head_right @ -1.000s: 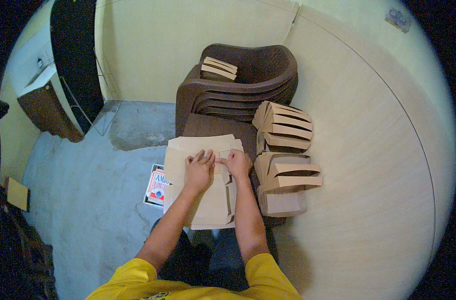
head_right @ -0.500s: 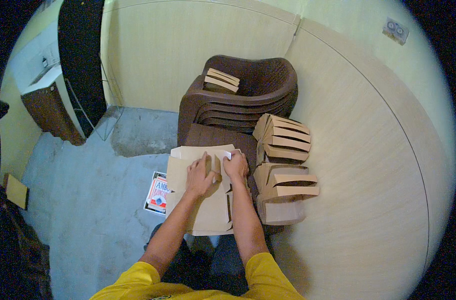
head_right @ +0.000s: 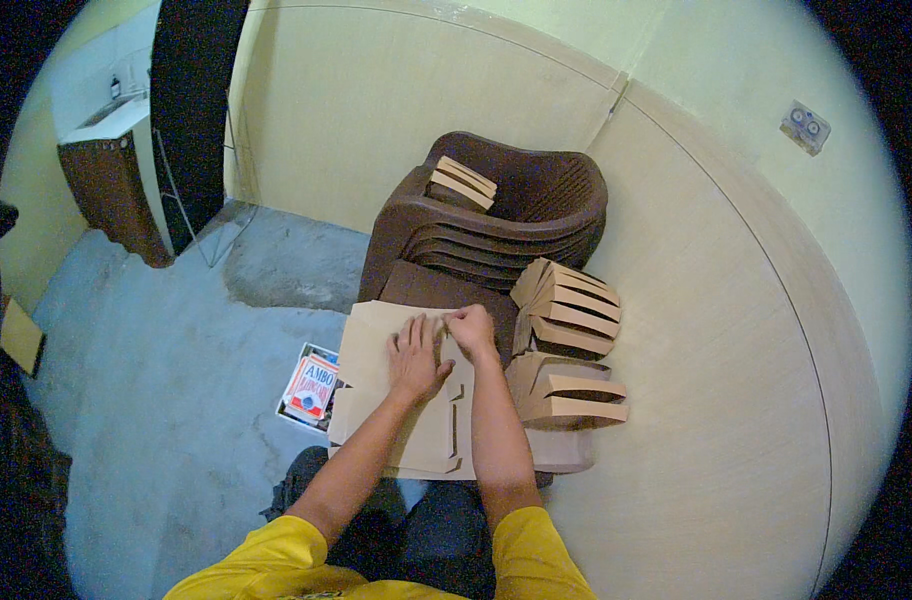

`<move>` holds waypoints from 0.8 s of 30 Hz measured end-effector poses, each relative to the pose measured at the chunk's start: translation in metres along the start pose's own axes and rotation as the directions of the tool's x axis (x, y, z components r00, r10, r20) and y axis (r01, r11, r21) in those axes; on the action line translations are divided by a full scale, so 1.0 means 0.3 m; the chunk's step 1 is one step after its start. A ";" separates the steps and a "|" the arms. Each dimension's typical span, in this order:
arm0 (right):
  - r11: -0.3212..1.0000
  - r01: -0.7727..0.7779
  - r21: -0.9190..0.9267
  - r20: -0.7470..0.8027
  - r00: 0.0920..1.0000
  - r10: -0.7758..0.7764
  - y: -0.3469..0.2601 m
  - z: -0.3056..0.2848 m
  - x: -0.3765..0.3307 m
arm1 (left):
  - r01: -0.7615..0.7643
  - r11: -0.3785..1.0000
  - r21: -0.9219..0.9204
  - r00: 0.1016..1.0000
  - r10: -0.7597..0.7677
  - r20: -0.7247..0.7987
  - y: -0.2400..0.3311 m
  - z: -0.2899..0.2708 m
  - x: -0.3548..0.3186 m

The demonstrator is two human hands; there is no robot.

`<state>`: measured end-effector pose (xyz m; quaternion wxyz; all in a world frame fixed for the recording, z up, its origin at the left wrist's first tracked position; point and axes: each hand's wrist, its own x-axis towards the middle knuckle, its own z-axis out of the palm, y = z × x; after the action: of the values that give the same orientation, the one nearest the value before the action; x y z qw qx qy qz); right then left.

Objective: The person assembles flat cardboard pieces into small boxes by folding the sides and securing them with small fasteners. The person repeatedly picks up a flat piece, folds the flaps, inserts fasteners, and places the finished box into a growing stack on the right.

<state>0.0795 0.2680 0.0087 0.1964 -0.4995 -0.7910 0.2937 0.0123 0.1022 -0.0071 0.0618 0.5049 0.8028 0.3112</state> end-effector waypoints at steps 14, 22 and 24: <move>0.963 0.219 -0.155 -0.306 0.916 -0.258 0.100 0.076 -0.054 | -0.077 0.956 0.282 0.984 0.027 0.177 -0.020 0.070 0.013; 0.991 0.127 0.052 -0.183 0.976 -0.115 0.125 0.057 -0.052 | -0.006 0.979 0.202 0.994 -0.016 0.107 -0.014 0.073 0.026; 0.978 0.207 0.040 -0.222 0.956 -0.193 0.131 0.069 -0.053 | -0.013 0.979 0.205 0.996 -0.004 0.086 -0.007 0.070 0.019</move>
<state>0.1004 0.2610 -0.0330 0.3259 -0.4397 -0.8015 0.2410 0.0166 0.1155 -0.0237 0.0431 0.5233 0.8261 0.2048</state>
